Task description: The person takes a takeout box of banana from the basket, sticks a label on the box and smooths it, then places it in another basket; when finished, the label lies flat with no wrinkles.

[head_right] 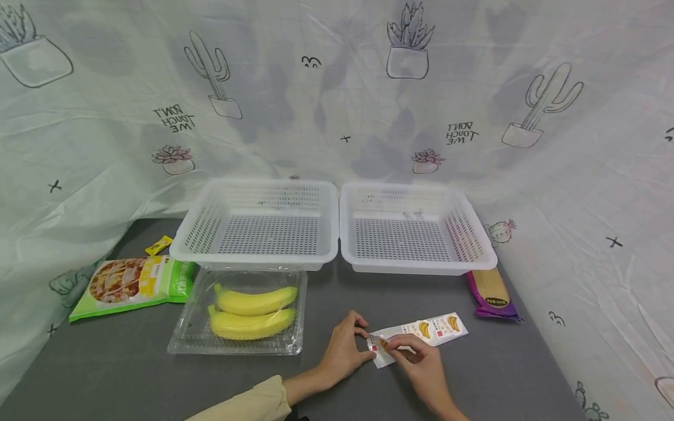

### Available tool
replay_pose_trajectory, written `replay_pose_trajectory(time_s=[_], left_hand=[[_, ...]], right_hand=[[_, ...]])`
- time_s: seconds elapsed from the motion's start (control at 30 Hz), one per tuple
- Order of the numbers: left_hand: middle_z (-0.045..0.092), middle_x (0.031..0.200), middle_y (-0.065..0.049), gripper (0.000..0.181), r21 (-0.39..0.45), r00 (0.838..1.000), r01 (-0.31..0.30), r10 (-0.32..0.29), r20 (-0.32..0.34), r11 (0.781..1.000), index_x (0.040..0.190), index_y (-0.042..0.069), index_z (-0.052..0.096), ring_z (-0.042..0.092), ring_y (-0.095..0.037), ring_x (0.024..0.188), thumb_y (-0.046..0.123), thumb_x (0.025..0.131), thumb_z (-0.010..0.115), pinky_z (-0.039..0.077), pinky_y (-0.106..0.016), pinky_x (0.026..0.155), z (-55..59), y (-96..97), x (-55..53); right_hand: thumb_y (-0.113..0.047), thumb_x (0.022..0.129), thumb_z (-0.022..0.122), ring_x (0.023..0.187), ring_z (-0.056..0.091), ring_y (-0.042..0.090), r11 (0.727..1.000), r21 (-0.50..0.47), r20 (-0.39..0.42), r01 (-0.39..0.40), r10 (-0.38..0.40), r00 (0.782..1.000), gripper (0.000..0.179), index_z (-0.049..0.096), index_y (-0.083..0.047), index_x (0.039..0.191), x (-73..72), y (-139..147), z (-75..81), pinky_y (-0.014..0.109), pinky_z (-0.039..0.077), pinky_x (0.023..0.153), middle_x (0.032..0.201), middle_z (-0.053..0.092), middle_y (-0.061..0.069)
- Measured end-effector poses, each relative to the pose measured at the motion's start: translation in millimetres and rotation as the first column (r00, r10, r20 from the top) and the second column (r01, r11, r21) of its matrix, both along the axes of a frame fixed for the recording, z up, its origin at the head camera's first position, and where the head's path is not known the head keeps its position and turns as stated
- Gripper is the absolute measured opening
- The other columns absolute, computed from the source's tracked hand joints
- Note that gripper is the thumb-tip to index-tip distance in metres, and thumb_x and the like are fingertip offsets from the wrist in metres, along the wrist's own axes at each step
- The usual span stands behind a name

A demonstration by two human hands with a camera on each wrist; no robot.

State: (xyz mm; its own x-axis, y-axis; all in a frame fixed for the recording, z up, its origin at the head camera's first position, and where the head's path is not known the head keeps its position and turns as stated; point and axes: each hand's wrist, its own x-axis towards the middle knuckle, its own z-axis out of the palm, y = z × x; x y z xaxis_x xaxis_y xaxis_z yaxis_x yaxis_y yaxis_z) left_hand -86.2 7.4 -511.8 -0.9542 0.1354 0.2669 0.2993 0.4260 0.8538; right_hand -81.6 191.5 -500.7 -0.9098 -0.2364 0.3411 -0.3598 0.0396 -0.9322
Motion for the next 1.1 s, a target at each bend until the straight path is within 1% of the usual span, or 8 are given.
replay_pose_trajectory(time_s=[0.1,0.23,0.33,0.43,0.57,0.67,0.8,1.1], left_hand=[[0.056,0.095,-0.007,0.053,-0.025,1.0,-0.006,0.006,-0.018,1.0,0.098,0.004,0.049,0.064,-0.011,0.084,-0.004,0.061,0.087,0.051,-0.021,0.076,0.5,-1.5,0.0],[0.055,0.09,-0.002,0.052,-0.058,1.0,-0.013,0.011,-0.022,0.998,0.095,0.007,0.052,0.061,-0.009,0.084,-0.002,0.06,0.088,0.049,-0.019,0.075,2.3,-3.2,-0.7],[0.054,0.093,0.0,0.052,-0.057,1.0,0.006,-0.006,0.003,0.998,0.098,0.009,0.053,0.059,-0.01,0.086,-0.001,0.061,0.088,0.048,-0.02,0.077,5.6,-4.3,-0.9],[0.056,0.098,-0.004,0.049,-0.011,0.999,0.031,-0.031,0.03,0.999,0.102,0.007,0.054,0.06,-0.013,0.088,-0.002,0.066,0.085,0.05,-0.021,0.077,10.7,-6.6,1.0],[0.058,0.103,-0.008,0.039,0.079,0.997,0.029,-0.034,0.071,0.996,0.103,0.003,0.055,0.062,-0.02,0.091,-0.004,0.073,0.079,0.053,-0.023,0.076,22.0,-13.1,6.7],[0.061,0.104,-0.008,0.032,0.154,0.991,0.034,-0.054,0.126,0.987,0.102,0.004,0.058,0.064,-0.023,0.092,-0.004,0.077,0.076,0.053,-0.022,0.074,35.4,-21.8,10.2],[0.064,0.105,-0.007,0.023,0.243,0.971,0.068,-0.12,0.207,0.968,0.101,0.005,0.062,0.067,-0.022,0.092,0.001,0.081,0.074,0.053,-0.02,0.07,58.2,-41.8,12.8],[0.062,0.114,-0.015,0.019,0.305,0.926,0.104,-0.204,0.317,0.947,0.107,0.001,0.065,0.066,-0.028,0.101,0.008,0.089,0.068,0.054,-0.026,0.077,108.9,-121.7,24.8]], right_hand=[[0.021,0.077,0.066,0.094,0.065,0.009,0.998,-0.003,-0.041,-0.059,0.058,0.997,0.021,0.068,0.006,0.092,3.8,-4.1,10.5,0.023,0.054,0.078,0.095,0.068,0.008],[0.014,0.08,0.067,0.091,0.066,0.006,0.997,-0.049,0.202,0.065,-0.054,0.978,0.016,0.069,0.005,0.093,7.7,-12.7,33.0,0.022,0.054,0.076,0.096,0.069,0.0],[0.007,0.085,0.067,0.09,0.065,0.005,0.97,-0.12,0.454,0.209,-0.134,0.881,0.017,0.073,-0.005,0.095,5.9,-16.5,49.1,0.02,0.054,0.076,0.096,0.069,-0.003],[0.002,0.09,0.064,0.09,0.064,0.004,0.947,-0.154,0.614,0.282,-0.132,0.778,0.022,0.073,-0.018,0.092,0.7,-14.0,58.4,0.02,0.053,0.078,0.096,0.068,-0.008],[0.0,0.092,0.062,0.087,0.064,0.001,0.918,-0.188,0.711,0.35,-0.119,0.693,0.028,0.074,-0.024,0.083,-8.1,-5.3,62.9,0.019,0.052,0.081,0.092,0.069,-0.011],[0.0,0.091,0.063,0.084,0.064,0.001,0.891,-0.209,0.748,0.404,-0.12,0.652,0.031,0.075,-0.025,0.078,-15.2,2.1,64.2,0.019,0.052,0.082,0.088,0.069,-0.012],[0.002,0.091,0.062,0.085,0.064,0.001,0.888,-0.196,0.761,0.417,-0.131,0.635,0.034,0.075,-0.025,0.075,-23.7,9.4,63.9,0.019,0.051,0.084,0.086,0.069,-0.012],[0.01,0.089,0.06,0.084,0.066,0.003,0.879,-0.252,0.73,0.405,-0.102,0.676,0.037,0.075,-0.022,0.075,-29.8,9.7,59.6,0.02,0.052,0.082,0.084,0.07,-0.007]])
